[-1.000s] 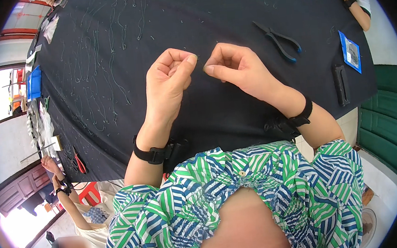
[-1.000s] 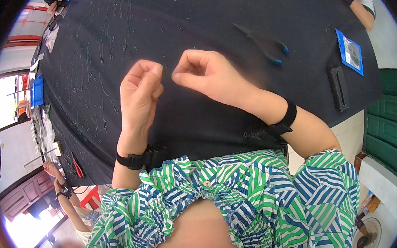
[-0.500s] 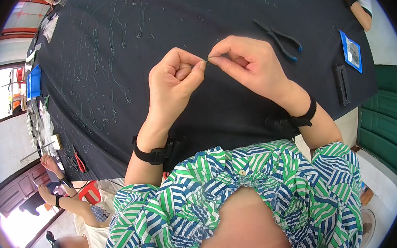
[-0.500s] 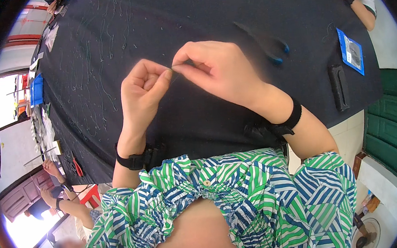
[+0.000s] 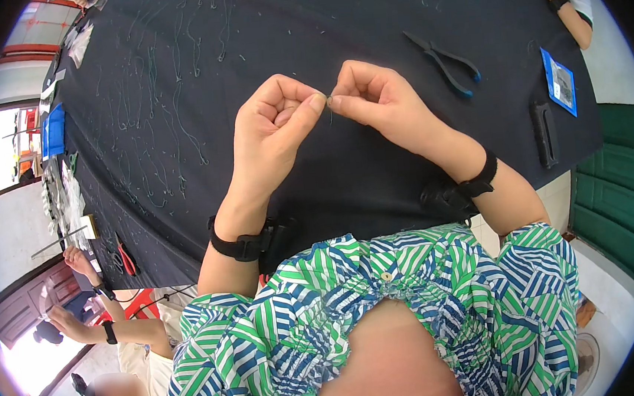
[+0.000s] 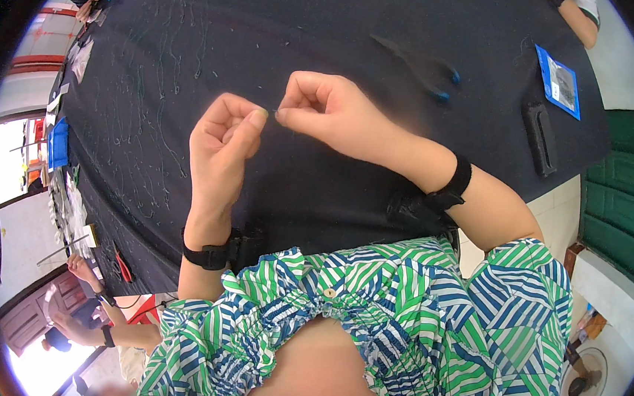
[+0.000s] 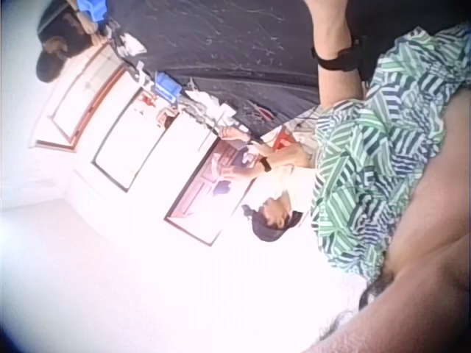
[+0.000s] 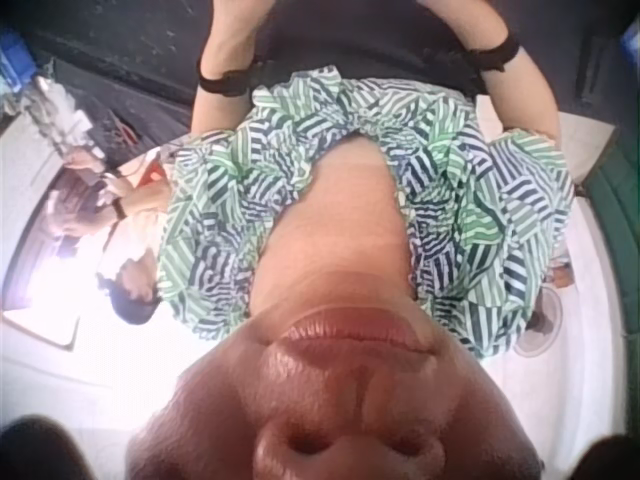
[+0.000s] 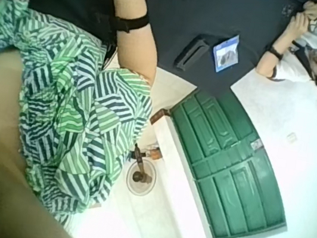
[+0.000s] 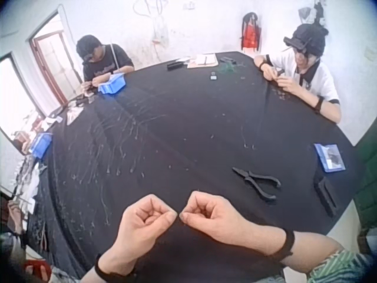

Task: The person assembles small fishing tackle components by hand. They pick up a small metal piece and thread it onto a length of fishing line, then use small pliers to secure the component or trim the line.

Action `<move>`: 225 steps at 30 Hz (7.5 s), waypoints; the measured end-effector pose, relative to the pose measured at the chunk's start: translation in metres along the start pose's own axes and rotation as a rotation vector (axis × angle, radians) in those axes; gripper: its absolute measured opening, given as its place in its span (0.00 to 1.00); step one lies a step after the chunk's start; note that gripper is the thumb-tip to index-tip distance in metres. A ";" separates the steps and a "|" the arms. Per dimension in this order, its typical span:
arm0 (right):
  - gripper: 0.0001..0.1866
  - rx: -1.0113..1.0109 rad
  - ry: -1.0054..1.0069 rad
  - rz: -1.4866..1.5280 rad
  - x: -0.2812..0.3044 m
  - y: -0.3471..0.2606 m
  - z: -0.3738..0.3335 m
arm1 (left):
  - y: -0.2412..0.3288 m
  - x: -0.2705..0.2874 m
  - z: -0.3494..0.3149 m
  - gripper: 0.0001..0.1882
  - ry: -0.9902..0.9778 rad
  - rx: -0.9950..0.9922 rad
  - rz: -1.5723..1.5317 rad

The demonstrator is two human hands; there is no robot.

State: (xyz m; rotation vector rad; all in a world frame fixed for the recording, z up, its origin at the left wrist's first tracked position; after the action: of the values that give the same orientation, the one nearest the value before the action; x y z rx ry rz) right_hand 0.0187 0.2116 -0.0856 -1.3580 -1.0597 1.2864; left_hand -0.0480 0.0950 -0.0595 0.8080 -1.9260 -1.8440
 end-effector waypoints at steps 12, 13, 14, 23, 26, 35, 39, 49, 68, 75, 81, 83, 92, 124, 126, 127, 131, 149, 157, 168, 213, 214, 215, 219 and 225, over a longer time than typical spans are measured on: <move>0.04 0.255 0.144 -0.649 -0.006 -0.044 -0.014 | 0.004 0.006 0.000 0.04 0.113 -0.083 0.113; 0.04 0.320 0.145 -0.689 -0.008 -0.048 -0.015 | 0.005 0.006 0.000 0.04 0.112 -0.083 0.113; 0.05 0.385 0.146 -0.728 -0.010 -0.053 -0.017 | 0.005 0.005 0.000 0.04 0.107 -0.085 0.126; 0.06 0.663 0.135 -0.985 -0.015 -0.076 -0.023 | 0.008 -0.001 0.000 0.05 0.033 -0.075 0.322; 0.05 0.648 0.130 -0.896 -0.006 -0.074 -0.019 | 0.007 -0.006 0.000 0.05 -0.019 -0.056 0.348; 0.06 -0.053 0.008 -0.150 0.009 -0.012 0.000 | 0.008 -0.005 -0.003 0.05 -0.084 -0.128 0.370; 0.06 -0.100 -0.033 -0.073 0.003 0.000 0.001 | 0.010 0.000 -0.003 0.05 -0.008 -0.139 0.312; 0.04 0.205 0.022 -0.517 -0.013 -0.041 -0.011 | 0.011 0.006 -0.001 0.04 0.053 -0.174 0.274; 0.06 0.523 0.185 -0.743 0.000 -0.070 -0.019 | 0.014 -0.005 -0.002 0.05 -0.011 -0.158 0.498; 0.07 0.056 0.145 -0.291 0.019 -0.023 -0.001 | 0.018 -0.006 -0.003 0.05 -0.031 -0.226 0.523; 0.07 -0.033 0.087 -0.167 0.013 -0.007 0.001 | 0.017 -0.001 -0.004 0.04 0.020 -0.215 0.446; 0.07 -0.038 0.067 -0.192 0.008 -0.010 -0.002 | 0.017 0.001 -0.003 0.04 0.041 -0.211 0.428; 0.05 0.032 0.019 -0.382 -0.004 -0.027 -0.011 | 0.014 0.005 -0.002 0.02 0.123 -0.177 0.308; 0.04 0.239 -0.063 -0.597 -0.010 -0.040 -0.010 | 0.014 0.008 -0.002 0.02 0.157 -0.203 0.405; 0.06 0.581 0.041 -0.700 -0.010 -0.056 -0.017 | 0.017 0.002 -0.001 0.03 0.115 -0.245 0.495; 0.06 0.582 0.041 -0.699 -0.010 -0.058 -0.017 | 0.018 0.003 -0.001 0.03 0.115 -0.245 0.496; 0.05 0.466 0.126 -0.703 0.003 -0.062 -0.016 | 0.019 -0.006 -0.002 0.04 0.023 -0.230 0.582; 0.06 -0.045 0.001 -0.075 0.008 -0.004 -0.001 | 0.018 0.003 -0.004 0.02 0.085 -0.216 0.380; 0.06 -0.032 -0.002 -0.270 0.001 -0.020 -0.005 | 0.009 0.005 -0.002 0.03 0.102 -0.173 0.270; 0.03 -0.009 0.009 -0.149 0.007 -0.005 -0.002 | -0.018 0.005 0.003 0.08 0.044 0.074 -0.139; 0.03 0.236 -0.114 -0.693 -0.016 -0.040 -0.012 | -0.026 0.010 0.005 0.10 0.143 0.100 -0.329; 0.03 0.236 -0.114 -0.693 -0.017 -0.040 -0.011 | -0.025 0.009 0.004 0.10 0.143 0.100 -0.329; 0.03 0.232 -0.077 -0.670 -0.014 -0.041 -0.011 | -0.025 0.008 0.004 0.08 0.151 0.114 -0.308; 0.05 0.265 0.017 -0.664 -0.006 -0.045 -0.013 | -0.028 0.007 0.005 0.09 0.124 0.120 -0.358; 0.10 0.258 0.105 -0.659 0.001 -0.050 -0.013 | -0.032 0.003 0.004 0.09 0.110 0.159 -0.415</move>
State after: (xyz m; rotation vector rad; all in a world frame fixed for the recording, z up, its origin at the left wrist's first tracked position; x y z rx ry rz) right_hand 0.0331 0.2197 -0.0370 -0.7719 -1.0982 0.8127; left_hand -0.0478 0.0964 -0.0919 1.4212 -1.9627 -1.8297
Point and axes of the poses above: each hand's wrist, its own z-axis towards the middle knuckle, its own x-axis out of the back of the hand, y = z × x, the point moved 8 cm from there along z, towards the middle knuckle, and after that the axes turned 4 degrees about -y, right-handed, at the moved point
